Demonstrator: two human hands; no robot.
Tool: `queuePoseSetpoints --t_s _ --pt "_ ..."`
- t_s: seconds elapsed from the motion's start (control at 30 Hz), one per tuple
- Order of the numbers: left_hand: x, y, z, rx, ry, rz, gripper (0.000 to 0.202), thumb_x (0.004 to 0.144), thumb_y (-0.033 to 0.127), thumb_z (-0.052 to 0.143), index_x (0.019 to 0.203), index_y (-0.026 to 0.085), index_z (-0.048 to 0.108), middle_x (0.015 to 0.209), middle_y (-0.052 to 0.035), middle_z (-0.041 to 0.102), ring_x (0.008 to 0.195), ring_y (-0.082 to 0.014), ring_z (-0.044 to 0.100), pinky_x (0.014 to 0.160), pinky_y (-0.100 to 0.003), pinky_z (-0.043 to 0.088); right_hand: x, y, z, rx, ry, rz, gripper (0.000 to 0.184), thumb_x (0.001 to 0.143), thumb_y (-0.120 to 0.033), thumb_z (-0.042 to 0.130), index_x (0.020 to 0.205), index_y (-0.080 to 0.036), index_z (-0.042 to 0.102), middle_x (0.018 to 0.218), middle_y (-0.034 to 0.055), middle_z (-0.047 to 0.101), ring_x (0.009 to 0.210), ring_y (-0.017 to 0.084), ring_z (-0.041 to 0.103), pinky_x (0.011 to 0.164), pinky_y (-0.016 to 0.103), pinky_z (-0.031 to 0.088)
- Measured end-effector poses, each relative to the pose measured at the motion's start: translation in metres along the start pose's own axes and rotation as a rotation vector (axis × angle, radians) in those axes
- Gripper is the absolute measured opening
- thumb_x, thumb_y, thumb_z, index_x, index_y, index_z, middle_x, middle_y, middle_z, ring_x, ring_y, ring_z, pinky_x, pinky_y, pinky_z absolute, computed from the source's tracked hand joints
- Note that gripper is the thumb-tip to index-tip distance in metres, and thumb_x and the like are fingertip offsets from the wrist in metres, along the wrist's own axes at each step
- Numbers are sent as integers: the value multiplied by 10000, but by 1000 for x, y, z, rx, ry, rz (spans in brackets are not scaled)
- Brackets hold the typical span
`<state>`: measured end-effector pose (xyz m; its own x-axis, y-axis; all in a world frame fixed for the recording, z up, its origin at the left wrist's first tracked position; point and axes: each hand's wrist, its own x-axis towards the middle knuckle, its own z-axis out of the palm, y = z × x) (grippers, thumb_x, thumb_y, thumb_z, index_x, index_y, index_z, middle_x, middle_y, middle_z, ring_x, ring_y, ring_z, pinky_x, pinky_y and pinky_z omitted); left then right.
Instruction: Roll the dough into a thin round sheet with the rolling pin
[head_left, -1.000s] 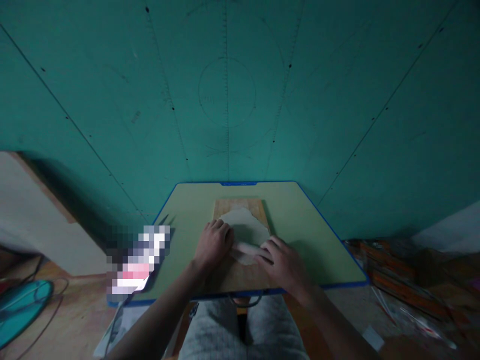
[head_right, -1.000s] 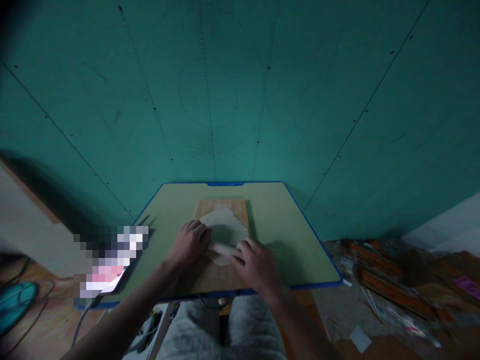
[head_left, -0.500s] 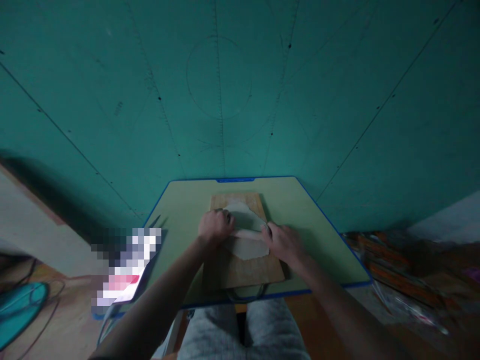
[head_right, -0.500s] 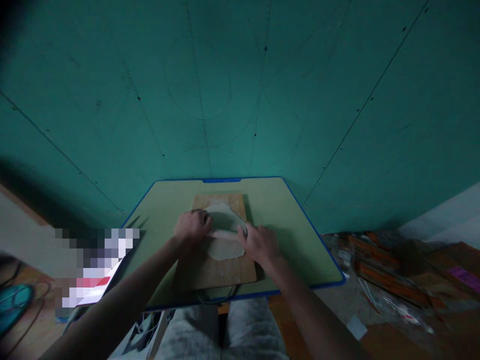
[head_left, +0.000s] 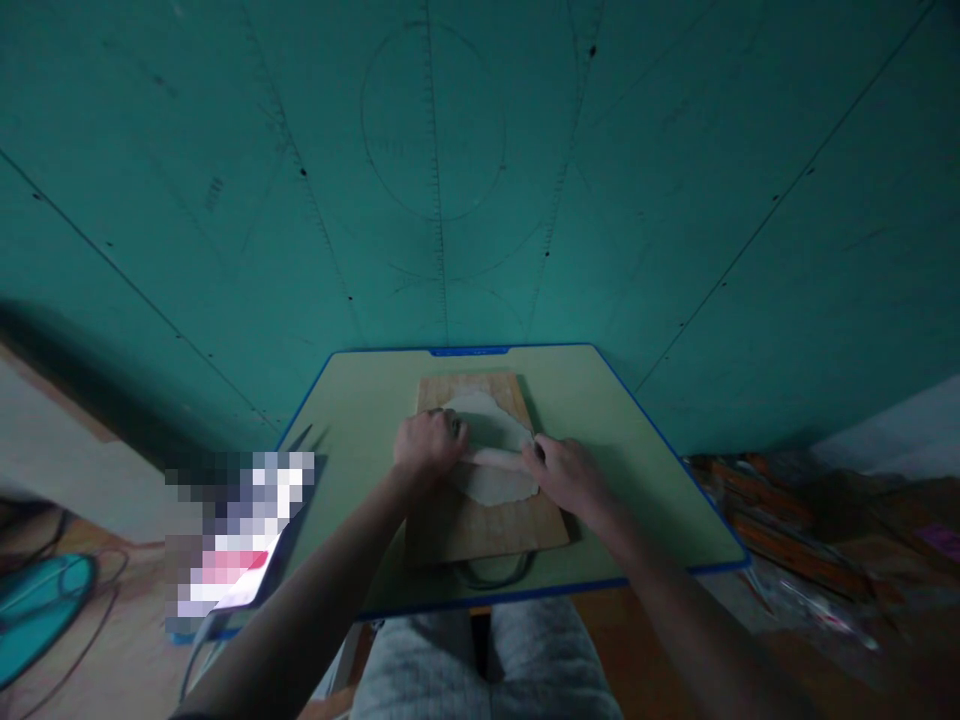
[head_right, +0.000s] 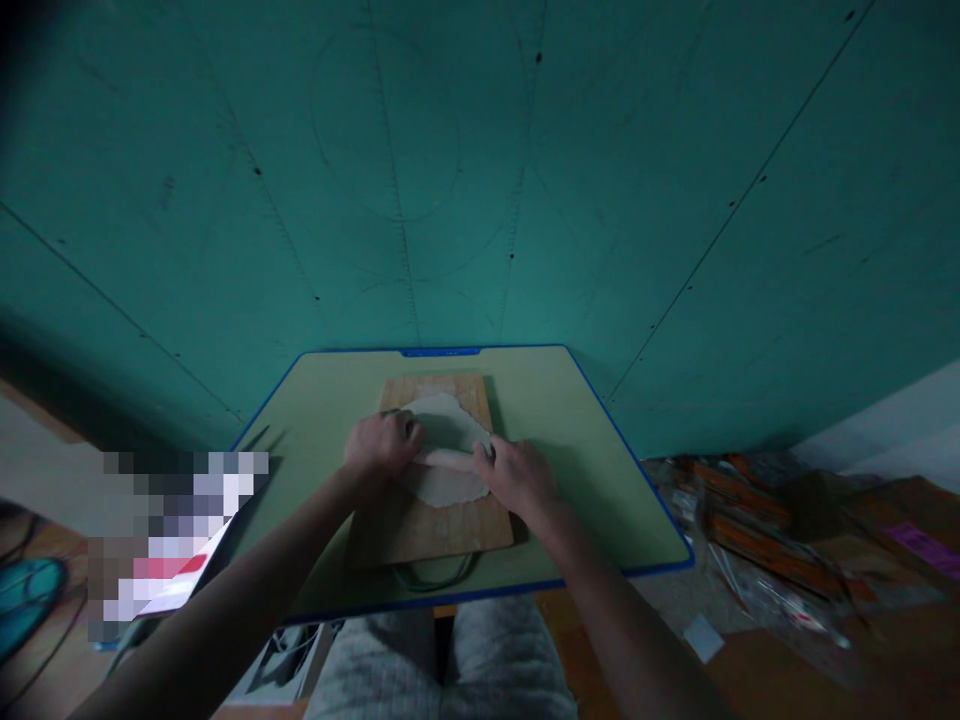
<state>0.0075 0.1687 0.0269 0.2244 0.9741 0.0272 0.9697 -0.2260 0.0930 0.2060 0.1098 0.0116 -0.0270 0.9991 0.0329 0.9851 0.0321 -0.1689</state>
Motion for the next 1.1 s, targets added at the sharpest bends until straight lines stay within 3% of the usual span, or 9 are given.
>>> queuePoseSetpoints --t_s 0.63,1.1 --pt "-37 -2 0 82 -17 25 448 947 356 287 972 154 686 972 -144 718 912 -294 685 731 -361 502 -29 -8 5 56 2 -21 350 989 -426 390 880 -209 641 761 56 708 655 166 598 567 284 231" --pt "-62 -3 1 107 -5 96 400 986 269 286 980 115 655 962 -150 684 928 -262 647 747 -322 451 -38 -9 1 -77 -42 -72 278 980 -241 370 902 -188 632 826 78 721 683 171 612 569 310 212"
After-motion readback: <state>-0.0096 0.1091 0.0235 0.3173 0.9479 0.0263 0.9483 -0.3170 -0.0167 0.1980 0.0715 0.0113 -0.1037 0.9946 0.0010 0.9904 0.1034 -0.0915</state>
